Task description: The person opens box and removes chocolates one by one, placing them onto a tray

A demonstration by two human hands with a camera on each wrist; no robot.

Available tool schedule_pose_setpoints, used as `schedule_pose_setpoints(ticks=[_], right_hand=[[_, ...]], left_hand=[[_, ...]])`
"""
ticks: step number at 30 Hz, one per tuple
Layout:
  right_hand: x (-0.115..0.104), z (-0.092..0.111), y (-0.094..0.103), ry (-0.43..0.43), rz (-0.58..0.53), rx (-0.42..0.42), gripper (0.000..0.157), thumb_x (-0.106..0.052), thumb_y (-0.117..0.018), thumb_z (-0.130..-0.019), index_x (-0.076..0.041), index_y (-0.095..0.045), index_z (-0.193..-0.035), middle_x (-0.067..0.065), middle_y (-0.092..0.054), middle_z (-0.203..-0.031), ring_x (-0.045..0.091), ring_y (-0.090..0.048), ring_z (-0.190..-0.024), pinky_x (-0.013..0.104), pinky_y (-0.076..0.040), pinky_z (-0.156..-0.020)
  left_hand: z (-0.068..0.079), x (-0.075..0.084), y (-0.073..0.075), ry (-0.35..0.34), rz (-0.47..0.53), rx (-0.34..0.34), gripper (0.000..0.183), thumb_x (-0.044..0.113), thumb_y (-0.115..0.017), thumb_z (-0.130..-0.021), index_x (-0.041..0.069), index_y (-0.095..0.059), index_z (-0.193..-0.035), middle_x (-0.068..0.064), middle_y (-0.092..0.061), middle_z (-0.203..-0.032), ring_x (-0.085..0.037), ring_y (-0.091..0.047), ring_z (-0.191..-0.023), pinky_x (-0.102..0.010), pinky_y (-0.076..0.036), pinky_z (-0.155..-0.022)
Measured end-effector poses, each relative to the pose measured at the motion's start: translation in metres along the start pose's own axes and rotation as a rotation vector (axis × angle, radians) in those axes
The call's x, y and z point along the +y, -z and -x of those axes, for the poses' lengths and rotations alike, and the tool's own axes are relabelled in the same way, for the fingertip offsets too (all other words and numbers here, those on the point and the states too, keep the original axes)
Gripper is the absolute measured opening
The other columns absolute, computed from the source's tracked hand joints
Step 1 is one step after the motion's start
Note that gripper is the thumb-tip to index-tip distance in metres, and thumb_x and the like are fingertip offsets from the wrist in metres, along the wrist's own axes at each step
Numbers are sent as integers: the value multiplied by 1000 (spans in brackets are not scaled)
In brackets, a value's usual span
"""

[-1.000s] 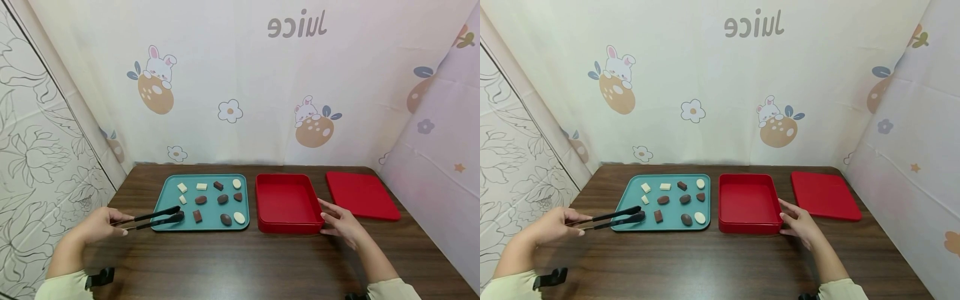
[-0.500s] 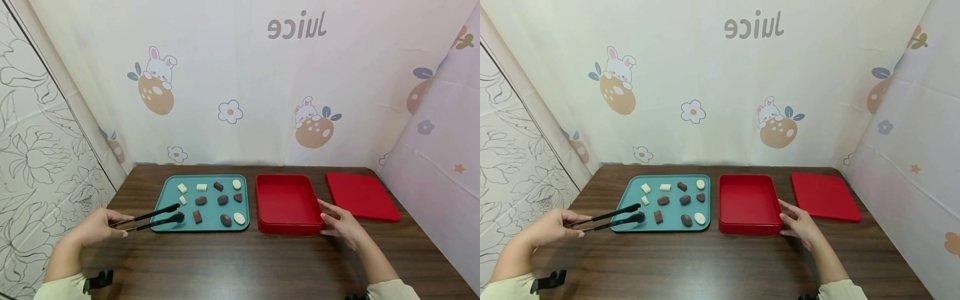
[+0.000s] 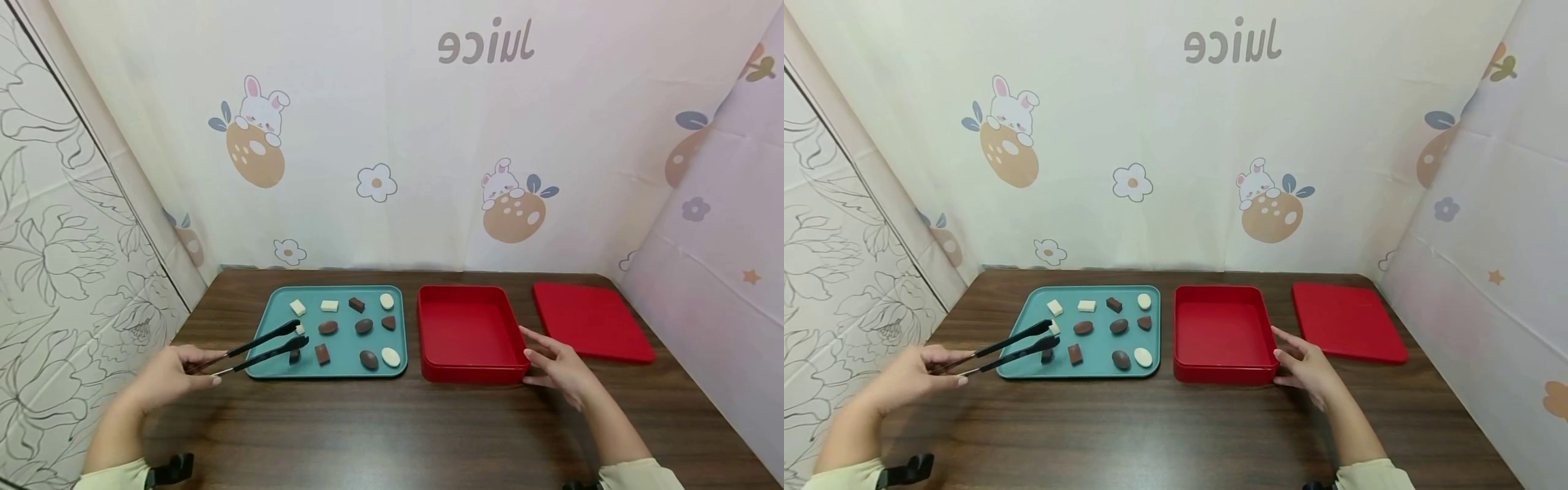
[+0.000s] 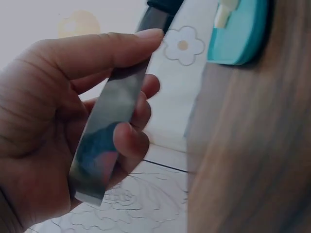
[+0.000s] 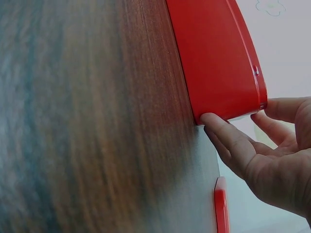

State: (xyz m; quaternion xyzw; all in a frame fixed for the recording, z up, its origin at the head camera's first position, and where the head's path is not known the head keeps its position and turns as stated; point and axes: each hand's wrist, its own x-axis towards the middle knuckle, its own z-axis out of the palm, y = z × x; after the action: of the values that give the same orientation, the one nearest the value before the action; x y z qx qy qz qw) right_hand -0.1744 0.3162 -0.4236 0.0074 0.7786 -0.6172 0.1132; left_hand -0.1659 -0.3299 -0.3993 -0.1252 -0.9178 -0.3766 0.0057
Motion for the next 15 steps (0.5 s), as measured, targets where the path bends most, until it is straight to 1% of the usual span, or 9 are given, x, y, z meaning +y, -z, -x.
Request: schedule_pose_setpoints(ticks=[2, 4, 7, 11, 15], right_hand=[[0, 0, 0, 1, 1, 0, 63, -12, -53, -101, -5, -22, -155, 37, -30, -144, 31, -59, -110, 46, -54, -82], [1, 0, 1, 4, 1, 0, 63, -13, -53, -101, -4, -22, -155, 37, -32, -143, 31, -59, -110, 46, -54, -82], [2, -1, 1, 10, -1, 1, 63, -13, -54, -101, -4, -22, -155, 36, -34, -141, 31, -59, -110, 46, -54, -82], [3, -2, 2, 19, 0, -3, 63, -14, -54, -101, -4, -23, -155, 35, -36, -140, 32, -58, -112, 47, -54, -82], [4, -2, 3, 21, 8, -4, 63, -15, -55, -101, -4, -23, -155, 35, -37, -140, 33, -58, -112, 47, -55, -81]], left_hand=[[1, -1, -6, 7, 35, 42, 40, 7, -82, -76, -5, -71, -113, -4, -61, -83, -4, -48, -69, -23, -45, -56], [1, -2, -12, 34, 64, 83, 41, 7, -82, -77, -4, -70, -114, -5, -59, -82, -4, -48, -69, -23, -45, -56], [2, -2, -19, 61, 74, 142, 41, 10, -82, -79, -2, -70, -117, -5, -59, -82, -5, -48, -70, -23, -45, -56], [2, -4, -24, 84, 28, 202, 43, 16, -81, -81, 2, -70, -120, -5, -61, -85, -6, -50, -71, -24, -45, -56], [1, -6, -23, 124, 4, 231, 46, 19, -80, -82, 1, -68, -123, -7, -64, -87, -7, -51, -69, -25, -46, -53]])
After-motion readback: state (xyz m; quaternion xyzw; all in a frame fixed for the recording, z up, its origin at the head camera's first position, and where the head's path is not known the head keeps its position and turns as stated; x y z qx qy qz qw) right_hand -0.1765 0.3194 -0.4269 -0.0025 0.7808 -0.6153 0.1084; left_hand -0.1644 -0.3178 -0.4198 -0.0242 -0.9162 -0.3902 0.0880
